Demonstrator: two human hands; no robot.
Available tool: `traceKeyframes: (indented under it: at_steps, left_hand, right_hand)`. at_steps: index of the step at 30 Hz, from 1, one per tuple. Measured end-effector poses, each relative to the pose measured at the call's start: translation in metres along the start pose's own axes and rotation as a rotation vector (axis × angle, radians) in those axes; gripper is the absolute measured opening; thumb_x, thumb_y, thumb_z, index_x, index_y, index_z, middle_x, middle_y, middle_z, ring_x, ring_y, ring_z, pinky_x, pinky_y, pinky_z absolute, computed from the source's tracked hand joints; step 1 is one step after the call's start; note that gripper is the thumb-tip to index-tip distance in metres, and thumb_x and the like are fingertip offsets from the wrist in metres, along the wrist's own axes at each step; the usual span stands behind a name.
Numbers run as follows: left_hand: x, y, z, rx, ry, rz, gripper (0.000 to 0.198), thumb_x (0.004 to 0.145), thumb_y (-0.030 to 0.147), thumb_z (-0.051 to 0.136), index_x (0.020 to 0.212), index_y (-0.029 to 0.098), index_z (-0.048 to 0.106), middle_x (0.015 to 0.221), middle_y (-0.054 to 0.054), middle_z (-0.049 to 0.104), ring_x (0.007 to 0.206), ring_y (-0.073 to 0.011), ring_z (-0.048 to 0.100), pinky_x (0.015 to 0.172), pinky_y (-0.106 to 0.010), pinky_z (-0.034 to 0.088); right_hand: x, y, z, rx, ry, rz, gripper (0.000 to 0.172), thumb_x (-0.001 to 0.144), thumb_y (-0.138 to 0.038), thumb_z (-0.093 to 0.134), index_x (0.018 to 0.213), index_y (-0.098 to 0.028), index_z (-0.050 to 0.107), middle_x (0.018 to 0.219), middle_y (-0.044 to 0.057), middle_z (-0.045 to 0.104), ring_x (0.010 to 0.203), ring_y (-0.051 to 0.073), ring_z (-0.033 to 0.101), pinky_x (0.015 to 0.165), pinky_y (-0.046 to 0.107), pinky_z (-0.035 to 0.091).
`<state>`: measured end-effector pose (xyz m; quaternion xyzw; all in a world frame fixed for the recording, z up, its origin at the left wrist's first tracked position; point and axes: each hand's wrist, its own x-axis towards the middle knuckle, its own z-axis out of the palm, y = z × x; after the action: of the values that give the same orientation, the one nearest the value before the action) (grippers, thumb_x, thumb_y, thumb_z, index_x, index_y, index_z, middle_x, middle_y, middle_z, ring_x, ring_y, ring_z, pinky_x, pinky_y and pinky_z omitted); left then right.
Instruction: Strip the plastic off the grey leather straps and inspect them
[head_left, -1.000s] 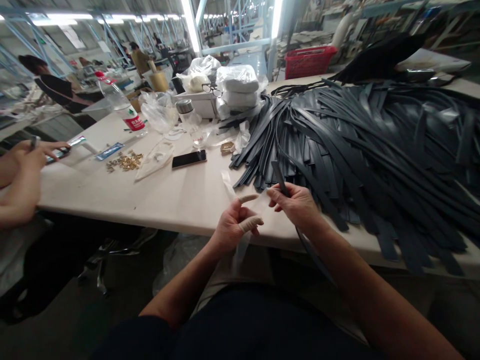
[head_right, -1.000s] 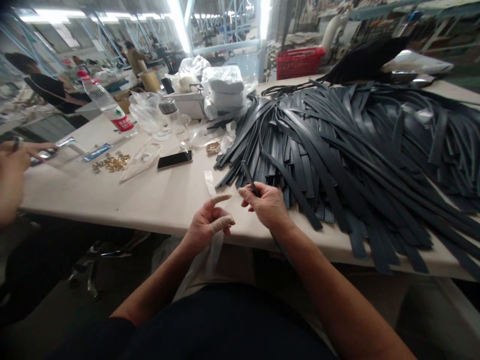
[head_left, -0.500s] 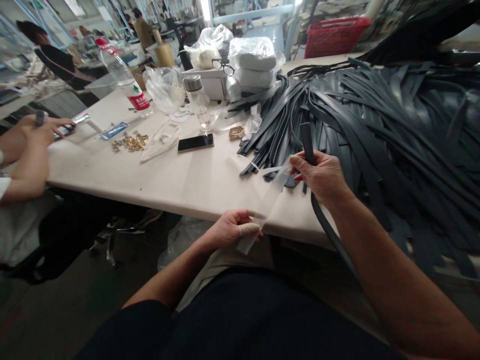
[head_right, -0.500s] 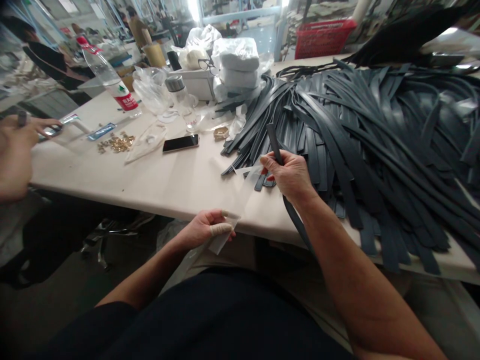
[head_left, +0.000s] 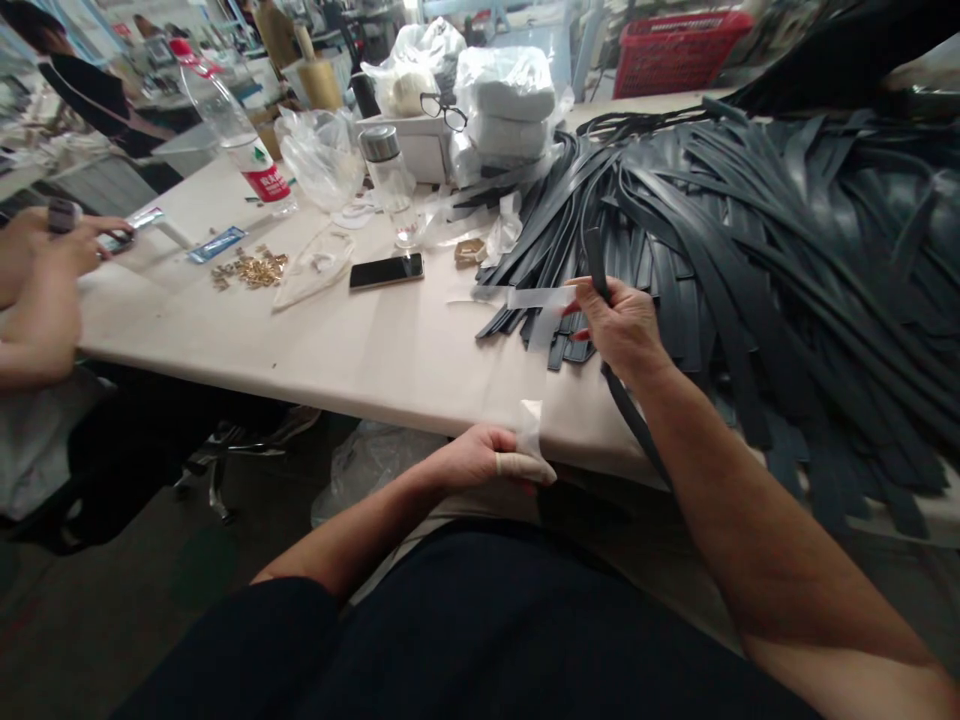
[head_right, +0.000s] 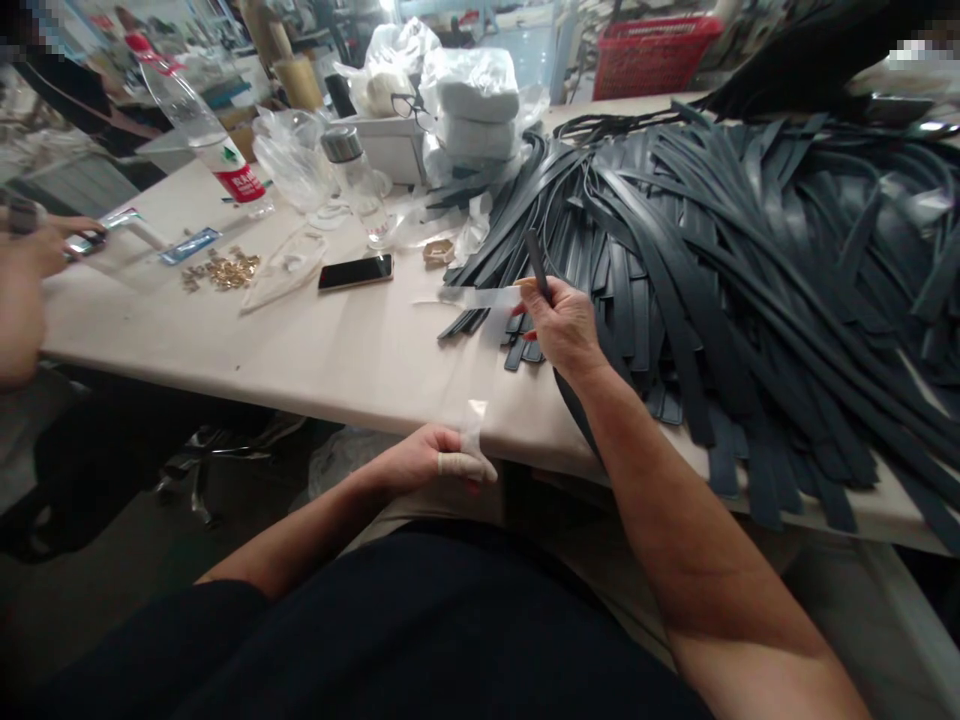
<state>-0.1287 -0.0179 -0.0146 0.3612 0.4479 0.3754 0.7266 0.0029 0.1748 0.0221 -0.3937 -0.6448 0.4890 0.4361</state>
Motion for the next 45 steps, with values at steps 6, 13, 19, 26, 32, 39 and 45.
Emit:
traceKeyframes:
  at_steps: [6, 13, 19, 26, 32, 39, 45]
  left_hand:
    - [0.012, -0.003, 0.006, -0.402, 0.279, 0.170, 0.042, 0.051, 0.046, 0.092, 0.064, 0.012, 0.070, 0.062, -0.002, 0.068, 0.055, -0.0090, 0.060, 0.060, -0.020, 0.050]
    - [0.029, 0.000, 0.014, -0.590, 0.383, 0.209, 0.049, 0.059, 0.053, 0.087, 0.080, 0.013, 0.069, 0.083, -0.005, 0.074, 0.067, -0.0129, 0.069, 0.072, -0.025, 0.055]
    - [0.035, 0.000, 0.025, -0.579, 0.318, 0.195, 0.047, 0.062, 0.052, 0.086, 0.086, 0.014, 0.072, 0.088, -0.007, 0.075, 0.076, -0.0149, 0.070, 0.074, -0.025, 0.054]
    - [0.032, -0.002, 0.035, -0.562, 0.302, 0.210, 0.045, 0.061, 0.049, 0.087, 0.084, 0.013, 0.073, 0.087, -0.007, 0.075, 0.078, -0.0162, 0.069, 0.077, -0.027, 0.053]
    - [0.026, -0.012, 0.045, -0.466, 0.259, 0.197, 0.043, 0.067, 0.048, 0.083, 0.088, 0.011, 0.076, 0.080, -0.007, 0.073, 0.062, -0.0141, 0.064, 0.064, -0.026, 0.050]
    - [0.013, -0.017, 0.027, -0.533, 0.523, 0.367, 0.035, 0.065, 0.042, 0.087, 0.082, 0.014, 0.076, 0.085, -0.007, 0.076, 0.083, -0.0170, 0.069, 0.079, -0.026, 0.053]
    - [0.009, -0.031, 0.043, -0.445, 0.393, 0.252, 0.039, 0.069, 0.044, 0.084, 0.090, 0.013, 0.078, 0.093, -0.010, 0.076, 0.085, -0.0184, 0.068, 0.084, -0.029, 0.051]
  right_hand:
    - [-0.048, -0.011, -0.045, 0.038, 0.014, 0.052, 0.048, 0.087, -0.066, 0.056, 0.087, -0.019, 0.066, 0.077, 0.006, 0.072, 0.036, 0.005, 0.036, 0.047, 0.026, 0.049]
    - [-0.163, -0.010, -0.053, -0.210, -0.479, 0.302, 0.058, 0.094, -0.067, 0.039, 0.071, -0.019, 0.064, 0.063, 0.005, 0.067, 0.044, 0.013, 0.051, 0.043, 0.027, 0.040]
    - [-0.176, 0.001, -0.039, -0.306, -0.563, 0.250, 0.055, 0.099, -0.057, 0.032, 0.070, -0.020, 0.059, 0.064, 0.003, 0.064, 0.050, 0.015, 0.053, 0.051, 0.027, 0.039]
    - [-0.163, 0.005, -0.031, -0.414, -0.554, 0.156, 0.053, 0.100, -0.052, 0.031, 0.068, -0.021, 0.059, 0.066, 0.003, 0.066, 0.060, 0.018, 0.057, 0.060, 0.029, 0.038]
    - [-0.160, 0.011, -0.027, -0.167, -0.666, 0.334, 0.056, 0.098, -0.060, 0.031, 0.074, -0.018, 0.058, 0.069, 0.004, 0.066, 0.049, 0.014, 0.053, 0.050, 0.026, 0.039]
    - [-0.190, 0.024, -0.064, -0.124, -0.750, 0.480, 0.052, 0.094, -0.064, 0.040, 0.095, -0.017, 0.063, 0.072, 0.003, 0.063, 0.060, 0.017, 0.058, 0.057, 0.027, 0.045]
    - [-0.196, 0.021, -0.054, -0.127, -0.751, 0.451, 0.056, 0.093, -0.068, 0.037, 0.083, -0.017, 0.060, 0.064, 0.003, 0.061, 0.057, 0.017, 0.055, 0.056, 0.028, 0.040]
